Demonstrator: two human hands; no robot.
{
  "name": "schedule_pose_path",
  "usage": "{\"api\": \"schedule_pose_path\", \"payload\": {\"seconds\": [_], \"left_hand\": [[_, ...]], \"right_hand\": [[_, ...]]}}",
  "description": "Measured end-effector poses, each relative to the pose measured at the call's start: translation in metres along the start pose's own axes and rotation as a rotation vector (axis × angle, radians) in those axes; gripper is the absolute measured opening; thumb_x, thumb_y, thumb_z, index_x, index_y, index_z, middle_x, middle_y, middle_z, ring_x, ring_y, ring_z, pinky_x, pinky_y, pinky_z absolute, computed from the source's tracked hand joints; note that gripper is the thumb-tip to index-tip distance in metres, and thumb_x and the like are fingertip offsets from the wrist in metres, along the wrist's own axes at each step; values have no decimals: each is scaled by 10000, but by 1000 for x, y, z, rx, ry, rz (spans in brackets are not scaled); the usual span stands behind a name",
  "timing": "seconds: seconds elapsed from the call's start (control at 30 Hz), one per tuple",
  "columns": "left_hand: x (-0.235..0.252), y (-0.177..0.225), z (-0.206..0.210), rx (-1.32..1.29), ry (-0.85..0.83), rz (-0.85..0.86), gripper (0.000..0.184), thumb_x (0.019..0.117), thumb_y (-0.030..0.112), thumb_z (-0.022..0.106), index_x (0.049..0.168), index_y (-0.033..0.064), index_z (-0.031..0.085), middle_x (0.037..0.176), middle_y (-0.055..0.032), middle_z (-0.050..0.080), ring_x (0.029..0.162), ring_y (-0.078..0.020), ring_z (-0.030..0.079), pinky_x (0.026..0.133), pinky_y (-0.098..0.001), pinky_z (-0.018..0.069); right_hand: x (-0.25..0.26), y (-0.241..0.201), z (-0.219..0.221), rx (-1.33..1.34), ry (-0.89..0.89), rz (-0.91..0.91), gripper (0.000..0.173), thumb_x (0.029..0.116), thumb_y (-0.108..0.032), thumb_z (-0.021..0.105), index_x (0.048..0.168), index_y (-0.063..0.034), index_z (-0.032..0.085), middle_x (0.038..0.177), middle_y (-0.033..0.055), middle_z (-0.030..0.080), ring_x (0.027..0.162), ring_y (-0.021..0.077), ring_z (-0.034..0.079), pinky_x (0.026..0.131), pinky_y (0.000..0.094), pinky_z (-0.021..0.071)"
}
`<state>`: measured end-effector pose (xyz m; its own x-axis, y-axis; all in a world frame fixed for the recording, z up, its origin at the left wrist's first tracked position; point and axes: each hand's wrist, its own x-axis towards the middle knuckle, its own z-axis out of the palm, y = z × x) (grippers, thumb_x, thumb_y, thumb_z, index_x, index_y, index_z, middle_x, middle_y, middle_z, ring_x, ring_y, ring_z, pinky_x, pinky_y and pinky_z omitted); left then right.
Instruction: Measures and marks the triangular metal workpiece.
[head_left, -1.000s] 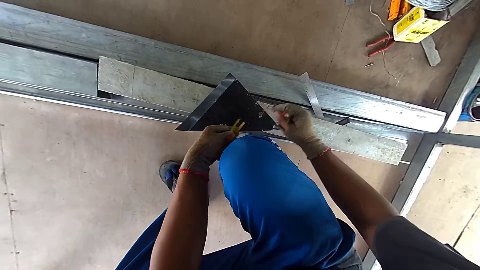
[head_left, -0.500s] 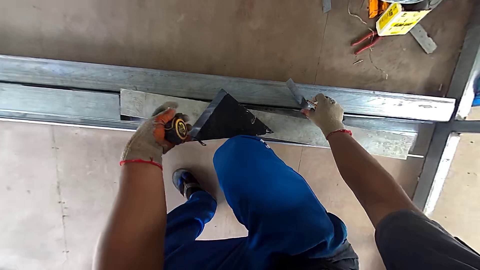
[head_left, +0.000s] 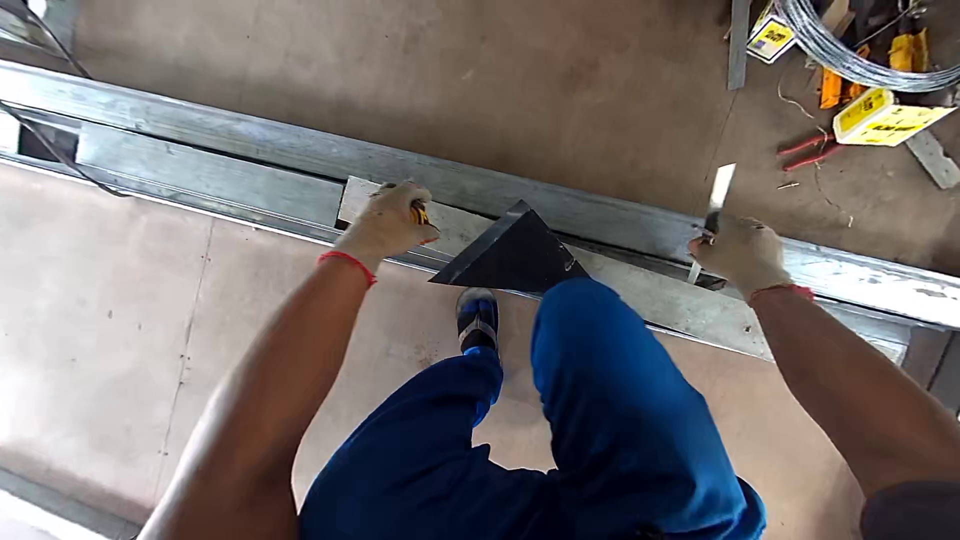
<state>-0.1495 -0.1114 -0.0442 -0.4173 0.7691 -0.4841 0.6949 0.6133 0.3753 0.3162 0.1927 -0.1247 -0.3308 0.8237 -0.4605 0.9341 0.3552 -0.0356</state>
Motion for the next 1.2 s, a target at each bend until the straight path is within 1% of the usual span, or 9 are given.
{"api": "schedule_pose_path", "payload": {"seconds": [0.1,0.23,0.37,0.47,0.6,0.77,0.93,1.13,1.2], "left_hand": [[32,-23,44,125,35,108,672,733,290,871,1348,162,630,1402,-195,567,1303,-434,524,1026,-671,449],[53,-50,72,200,70,275,599,797,220,831,1358,161,630,1365,-196,591,1288,-453,531,991,-662,475],[52,-52,71,295,76,272,691,835,320,806,1463,193,547,1428,-182,558,1331,-462,496,992,-693,450],[41,-17,68,383,140,212,731,936,553,628,1570,255,421,1606,-181,383,1465,-486,329,1104,-742,280],[59,41,77,233,111,426,684,943,557,604,1538,247,470,1603,-159,407,1489,-438,329,1145,-704,270],[116,75,111,238,-73,788,461,969,504,560,1351,260,637,1449,-28,591,1447,-311,429,1126,-616,348],[134,85,119,175,-239,711,229,1014,351,561,1082,227,742,1100,-5,727,1151,-235,642,1055,-591,415],[147,77,122,-107,-206,510,224,1041,275,532,1074,160,721,1009,-58,715,1016,-263,677,906,-597,513],[147,75,120,-162,-204,514,222,1041,227,524,1075,135,724,983,-64,712,982,-248,675,903,-560,520]], "right_hand": [[0,5,-26,10,40,110,539,902,-474,702,1053,41,660,1031,364,654,1005,581,637,752,790,470],[6,20,-40,87,81,299,622,939,-496,658,969,124,638,1028,423,629,1036,623,609,815,817,438],[3,43,-32,269,187,447,598,979,-479,600,1074,110,643,1109,404,628,1078,584,611,882,795,426],[2,61,-23,451,263,519,599,999,-507,551,1182,57,636,1134,342,652,1044,516,648,871,751,471],[-2,75,-39,649,398,538,590,1009,-519,497,1296,-11,584,1160,246,645,958,379,668,816,643,542],[-12,51,-110,545,547,258,547,1027,-430,498,1356,5,534,1214,197,619,1002,232,652,905,475,562],[-39,-20,-155,275,602,-100,648,1050,-592,437,1301,-24,620,1238,226,665,1179,289,644,1061,515,484],[-78,-107,-111,311,487,-484,432,1082,-377,485,1055,-8,706,887,145,713,777,236,696,739,489,579],[-88,-128,-81,308,459,-597,341,1071,-315,522,1136,-55,733,919,119,736,775,222,707,707,458,587]]}}
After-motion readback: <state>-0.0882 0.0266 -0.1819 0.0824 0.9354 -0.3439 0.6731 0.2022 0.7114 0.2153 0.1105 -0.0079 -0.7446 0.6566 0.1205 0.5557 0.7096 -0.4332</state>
